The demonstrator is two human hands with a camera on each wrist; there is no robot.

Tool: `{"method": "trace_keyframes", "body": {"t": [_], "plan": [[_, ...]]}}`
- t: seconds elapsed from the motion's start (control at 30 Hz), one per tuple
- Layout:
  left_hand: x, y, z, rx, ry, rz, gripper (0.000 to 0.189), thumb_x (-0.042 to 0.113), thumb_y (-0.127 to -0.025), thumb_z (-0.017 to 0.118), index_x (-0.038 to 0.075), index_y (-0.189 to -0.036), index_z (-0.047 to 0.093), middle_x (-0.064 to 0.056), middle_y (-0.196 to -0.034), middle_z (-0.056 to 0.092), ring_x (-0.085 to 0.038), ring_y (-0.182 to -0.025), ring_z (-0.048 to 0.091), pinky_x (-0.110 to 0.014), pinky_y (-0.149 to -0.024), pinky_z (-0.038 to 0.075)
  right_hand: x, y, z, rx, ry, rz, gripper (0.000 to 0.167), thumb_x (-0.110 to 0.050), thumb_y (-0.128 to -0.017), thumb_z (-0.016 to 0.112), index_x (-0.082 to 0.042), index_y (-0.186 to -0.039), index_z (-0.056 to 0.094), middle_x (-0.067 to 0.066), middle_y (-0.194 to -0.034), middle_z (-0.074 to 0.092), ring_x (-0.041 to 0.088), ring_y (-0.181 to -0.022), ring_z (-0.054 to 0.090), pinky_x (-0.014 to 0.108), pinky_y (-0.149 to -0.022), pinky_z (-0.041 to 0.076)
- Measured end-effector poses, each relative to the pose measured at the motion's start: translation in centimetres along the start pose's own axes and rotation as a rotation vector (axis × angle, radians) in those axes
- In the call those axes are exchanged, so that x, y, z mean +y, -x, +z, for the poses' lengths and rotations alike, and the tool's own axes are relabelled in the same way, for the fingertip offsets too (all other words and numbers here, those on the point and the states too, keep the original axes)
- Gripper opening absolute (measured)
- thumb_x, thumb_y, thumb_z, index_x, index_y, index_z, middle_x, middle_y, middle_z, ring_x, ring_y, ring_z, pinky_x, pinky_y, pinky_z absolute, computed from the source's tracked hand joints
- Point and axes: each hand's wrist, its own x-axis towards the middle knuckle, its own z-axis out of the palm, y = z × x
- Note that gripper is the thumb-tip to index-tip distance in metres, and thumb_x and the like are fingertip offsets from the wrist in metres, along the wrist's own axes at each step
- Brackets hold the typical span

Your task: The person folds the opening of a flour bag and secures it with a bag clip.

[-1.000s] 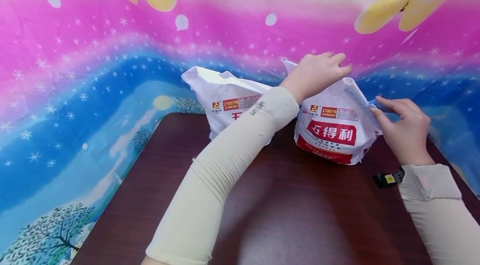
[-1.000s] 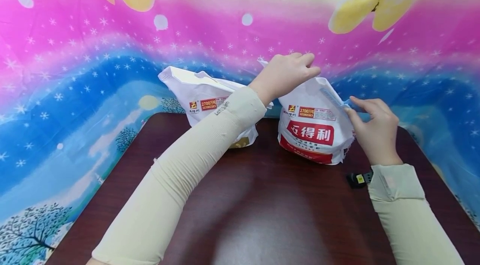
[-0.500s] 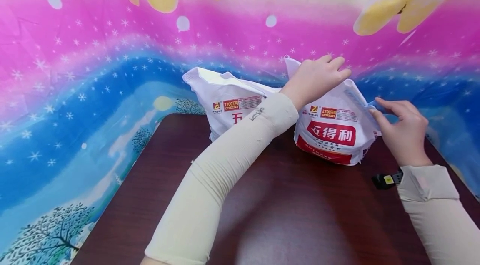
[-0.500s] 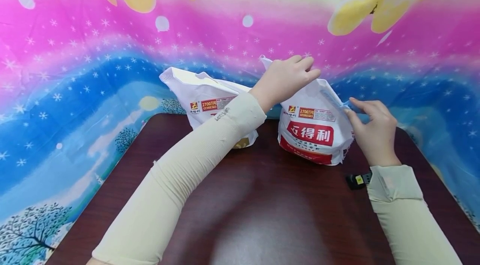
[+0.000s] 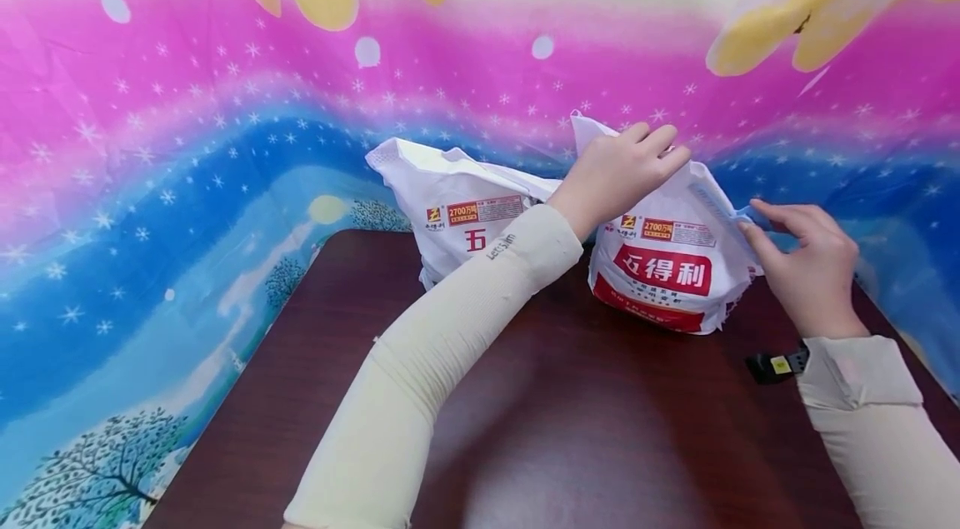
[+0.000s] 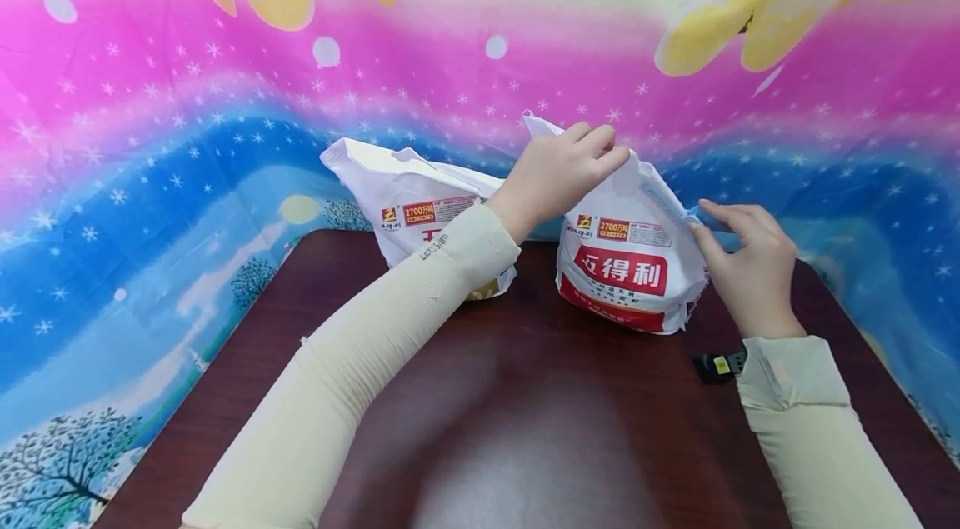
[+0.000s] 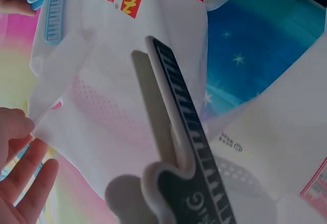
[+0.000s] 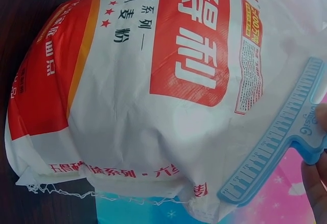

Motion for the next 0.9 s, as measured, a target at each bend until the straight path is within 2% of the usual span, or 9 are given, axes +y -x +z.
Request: {"method": "trace_keyframes", "body": {"t": [0.13, 0.37, 0.5, 0.73, 0.8, 0.9], "plan": [[0.3, 0.6, 0.1, 0.032, 0.028, -0.012, 0.035, 0.026, -0.107, 0.051, 0.024, -0.142, 0.054, 0.002, -0.138, 0.057, -0.014, -0.124, 0.058, -0.029, -0.091, 0.056, 0.0, 0.1, 0.0, 0.006, -0.007, 0.009, 0.042, -0.008, -0.09, 0.077, -0.012, -0.131, 0.069, 0.017, -0.124, 0.067, -0.023, -0.104, 0.039, -0.003, -0.079, 0.031], [0.8, 1.9, 1.0, 0.159, 0.067, -0.048, 0.039, 0.03, -0.106, 0.051, 0.023, -0.144, 0.055, 0.001, -0.139, 0.059, -0.015, -0.127, 0.057, -0.029, -0.096, 0.054, -0.3, 0.2, 0.2, 0.01, 0.014, 0.035, 0.039, -0.012, -0.092, 0.076, -0.009, -0.131, 0.069, 0.018, -0.123, 0.064, -0.015, -0.104, 0.041, -0.002, -0.078, 0.03], [0.9, 3.0, 1.4, 0.204, 0.074, -0.066, 0.043, 0.03, -0.105, 0.05, 0.023, -0.147, 0.053, 0.001, -0.141, 0.059, -0.016, -0.131, 0.053, -0.03, -0.098, 0.052, -0.3, 0.1, 0.3, 0.015, 0.016, 0.036, 0.039, -0.01, -0.092, 0.075, -0.007, -0.13, 0.069, 0.019, -0.122, 0.063, -0.008, -0.104, 0.043, -0.002, -0.078, 0.03], [1.3, 5.1, 1.8, 0.34, 0.059, -0.09, 0.04, 0.03, -0.103, 0.052, 0.02, -0.14, 0.062, -0.001, -0.135, 0.064, -0.018, -0.124, 0.059, -0.03, -0.098, 0.052, -0.1, 0.2, 0.3, 0.016, 0.016, 0.026, 0.041, -0.007, -0.091, 0.075, -0.006, -0.132, 0.067, 0.022, -0.124, 0.059, 0.02, -0.106, 0.052, -0.002, -0.079, 0.029], [1.3, 5.8, 2.0, 0.379, 0.053, -0.103, 0.037, 0.029, -0.102, 0.052, 0.02, -0.136, 0.065, -0.001, -0.131, 0.066, -0.018, -0.121, 0.061, -0.029, -0.098, 0.053, 0.0, 0.3, 0.2, 0.012, 0.018, 0.024, 0.042, -0.007, -0.092, 0.074, -0.006, -0.133, 0.067, 0.022, -0.124, 0.058, 0.022, -0.106, 0.052, -0.002, -0.078, 0.028], [1.3, 7.0, 2.6, 0.433, 0.051, -0.133, 0.034, 0.029, -0.102, 0.053, 0.02, -0.131, 0.068, -0.001, -0.126, 0.068, -0.018, -0.116, 0.063, -0.028, -0.098, 0.052, 0.2, 0.3, 0.1, 0.009, 0.017, 0.016, 0.042, -0.008, -0.092, 0.074, -0.007, -0.134, 0.066, 0.023, -0.124, 0.059, 0.017, -0.104, 0.051, -0.003, -0.076, 0.027]]}}
